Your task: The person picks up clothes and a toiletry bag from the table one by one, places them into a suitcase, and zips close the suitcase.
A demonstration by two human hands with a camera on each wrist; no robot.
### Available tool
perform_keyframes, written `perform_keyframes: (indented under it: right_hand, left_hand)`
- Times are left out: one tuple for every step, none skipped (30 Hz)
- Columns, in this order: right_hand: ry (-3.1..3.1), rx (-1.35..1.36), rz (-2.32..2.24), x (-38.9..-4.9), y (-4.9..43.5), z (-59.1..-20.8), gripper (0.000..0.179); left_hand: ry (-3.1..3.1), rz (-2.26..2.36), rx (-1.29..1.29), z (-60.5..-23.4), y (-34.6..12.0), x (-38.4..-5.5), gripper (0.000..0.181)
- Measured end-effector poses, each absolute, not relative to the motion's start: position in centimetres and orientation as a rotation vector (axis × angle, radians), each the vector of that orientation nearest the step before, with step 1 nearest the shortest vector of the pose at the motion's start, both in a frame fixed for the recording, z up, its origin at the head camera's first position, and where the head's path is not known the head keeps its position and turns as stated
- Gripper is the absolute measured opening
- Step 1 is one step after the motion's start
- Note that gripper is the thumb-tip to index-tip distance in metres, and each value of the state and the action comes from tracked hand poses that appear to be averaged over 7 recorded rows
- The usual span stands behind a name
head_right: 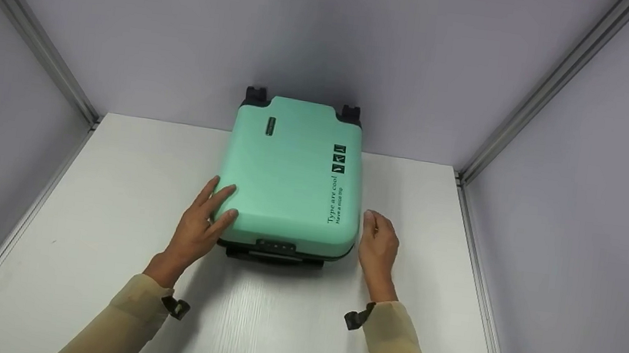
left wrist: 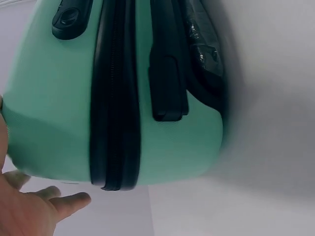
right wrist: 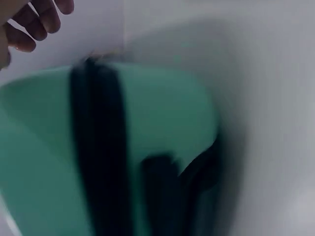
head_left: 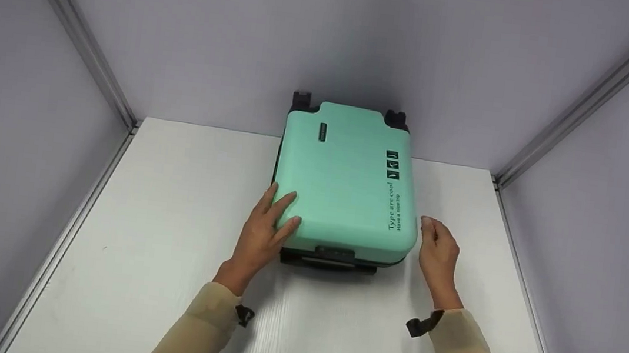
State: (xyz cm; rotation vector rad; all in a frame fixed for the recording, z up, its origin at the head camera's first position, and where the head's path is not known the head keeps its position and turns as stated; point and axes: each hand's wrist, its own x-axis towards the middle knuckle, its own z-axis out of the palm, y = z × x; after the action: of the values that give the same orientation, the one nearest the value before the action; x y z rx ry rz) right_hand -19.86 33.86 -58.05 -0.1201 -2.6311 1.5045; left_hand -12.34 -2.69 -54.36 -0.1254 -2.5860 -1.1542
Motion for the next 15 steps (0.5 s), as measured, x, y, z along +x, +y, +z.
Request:
perform_keyframes:
  right_hand:
    - [-2.616, -0.126, 1.554, -19.7, 33.6, -57.6, 0.069]
    - [-2.609, -0.124, 1.592, -19.5, 33.3, -57.3, 0.072]
    - [-2.605, -0.115, 1.62, -19.4, 33.0, -57.1, 0.075]
    - [-2.6, -0.101, 1.636, -19.2, 32.7, -57.0, 0.075]
    - [-2.602, -0.081, 1.641, -19.1, 32.4, -56.9, 0.076]
    - [-2.6, -0.065, 1.641, -19.0, 32.2, -57.0, 0.075]
    - [-2.598, -0.05, 1.633, -18.8, 31.9, -57.0, 0.075]
    - [-2.594, -0.034, 1.625, -18.7, 31.7, -57.1, 0.076]
    - [-2.585, -0.022, 1.617, -18.7, 31.5, -57.2, 0.075]
    - [-2.574, -0.011, 1.605, -18.6, 31.3, -57.3, 0.075]
    - [-2.567, -0.004, 1.591, -18.5, 31.2, -57.4, 0.075]
    - [-2.554, -0.001, 1.583, -18.4, 31.1, -57.4, 0.074]
    - [-2.545, 0.004, 1.575, -18.4, 30.9, -57.5, 0.074]
    - [-2.536, 0.012, 1.572, -18.4, 30.8, -57.5, 0.073]
    - [-2.527, 0.017, 1.572, -18.4, 30.7, -57.5, 0.072]
  left_hand:
    - [-2.59, -1.173, -0.115, -54.4, -2.6, -12.4, 0.058]
    - [-2.595, -1.186, -0.107, -54.4, -2.4, -12.4, 0.06]
    - [-2.601, -1.196, -0.099, -54.4, -2.3, -12.4, 0.061]
    - [-2.606, -1.202, -0.094, -54.4, -2.2, -12.4, 0.063]
    - [-2.611, -1.201, -0.09, -54.5, -2.1, -12.4, 0.064]
    - [-2.614, -1.202, -0.086, -54.5, -2.0, -12.5, 0.065]
    - [-2.616, -1.2, -0.083, -54.5, -2.0, -12.5, 0.065]
    - [-2.617, -1.194, -0.081, -54.5, -2.0, -12.4, 0.065]
    - [-2.617, -1.19, -0.08, -54.5, -2.0, -12.4, 0.065]
    - [-2.618, -1.186, -0.078, -54.6, -2.0, -12.3, 0.065]
    - [-2.619, -1.184, -0.073, -54.6, -2.1, -12.3, 0.065]
    - [-2.621, -1.186, -0.066, -54.6, -2.1, -12.2, 0.065]
    - [-2.624, -1.188, -0.06, -54.6, -2.2, -12.1, 0.065]
    - [-2.627, -1.188, -0.054, -54.5, -2.3, -12.1, 0.065]
    - [-2.631, -1.191, -0.048, -54.5, -2.3, -12.1, 0.065]
